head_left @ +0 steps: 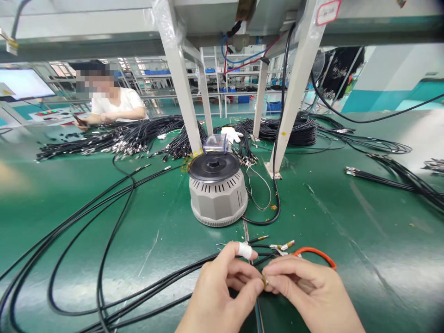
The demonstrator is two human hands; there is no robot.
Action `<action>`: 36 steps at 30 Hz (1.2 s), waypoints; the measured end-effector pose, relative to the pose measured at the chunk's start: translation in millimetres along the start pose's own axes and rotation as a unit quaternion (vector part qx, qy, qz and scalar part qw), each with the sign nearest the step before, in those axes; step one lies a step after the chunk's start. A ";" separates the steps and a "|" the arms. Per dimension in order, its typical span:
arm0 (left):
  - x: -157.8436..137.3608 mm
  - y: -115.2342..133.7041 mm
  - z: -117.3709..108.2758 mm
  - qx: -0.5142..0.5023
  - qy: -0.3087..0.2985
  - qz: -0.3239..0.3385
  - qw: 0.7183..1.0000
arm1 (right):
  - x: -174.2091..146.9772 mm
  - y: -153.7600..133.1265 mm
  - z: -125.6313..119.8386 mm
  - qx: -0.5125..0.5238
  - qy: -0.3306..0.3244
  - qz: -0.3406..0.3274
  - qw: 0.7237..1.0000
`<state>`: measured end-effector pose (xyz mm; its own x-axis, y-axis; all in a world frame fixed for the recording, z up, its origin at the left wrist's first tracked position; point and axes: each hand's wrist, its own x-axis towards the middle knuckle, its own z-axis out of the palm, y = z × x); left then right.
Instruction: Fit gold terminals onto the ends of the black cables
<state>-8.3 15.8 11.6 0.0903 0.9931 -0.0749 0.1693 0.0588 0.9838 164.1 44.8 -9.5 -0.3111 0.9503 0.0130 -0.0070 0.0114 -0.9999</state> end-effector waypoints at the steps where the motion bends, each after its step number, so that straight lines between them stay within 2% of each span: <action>1: -0.1 0.6 0.4 0.018 0.002 0.001 1.000 | 0.0 1.4 -0.1 -0.007 -0.001 -0.005 1.000; 4: -1.3 1.2 4.1 0.089 0.007 0.019 0.996 | -0.1 6.4 -1.2 -0.038 -0.008 -0.025 0.999; 7: -2.9 -0.5 9.7 0.149 0.061 0.064 0.985 | 0.1 8.5 -1.8 -0.070 -0.014 -0.043 0.997; 10: -1.8 -2.5 12.6 0.121 0.092 0.042 0.987 | -0.5 5.5 -0.1 -0.069 -0.020 -0.046 0.996; 13: 2.5 -1.9 10.8 -0.001 0.054 -0.026 0.998 | -2.5 0.4 4.2 -0.026 -0.007 -0.024 0.999; 16: 5.7 0.7 7.0 -0.120 0.002 -0.090 0.989 | -3.9 -2.3 7.2 0.014 0.020 0.004 1.000; 18: 5.7 2.3 4.6 -0.169 -0.026 -0.109 0.979 | -3.2 -1.7 6.4 0.004 0.025 0.010 1.000; 22: 1.7 2.5 -1.3 -0.154 -0.033 -0.119 0.980 | 0.9 2.0 -0.2 -0.030 0.011 0.012 0.999; 25: -0.5 0.4 -6.8 -0.148 -0.060 -0.117 0.980 | 3.0 3.6 -3.4 -0.022 -0.007 0.017 1.000; 30: 0.8 -3.3 -11.6 -0.168 -0.085 -0.093 0.978 | 6.5 1.4 -1.3 -0.023 -0.107 0.010 0.994; 36: 0.5 -5.1 -10.9 -0.179 -0.070 -0.074 0.978 | 9.6 -4.8 4.4 -0.048 -0.077 0.067 0.994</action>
<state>-19.8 17.1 8.4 0.2294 0.9486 -0.2181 -0.1624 0.2582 0.9523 156.9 52.5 -4.5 -0.4456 0.8861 -0.1279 0.1326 -0.0760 -0.9883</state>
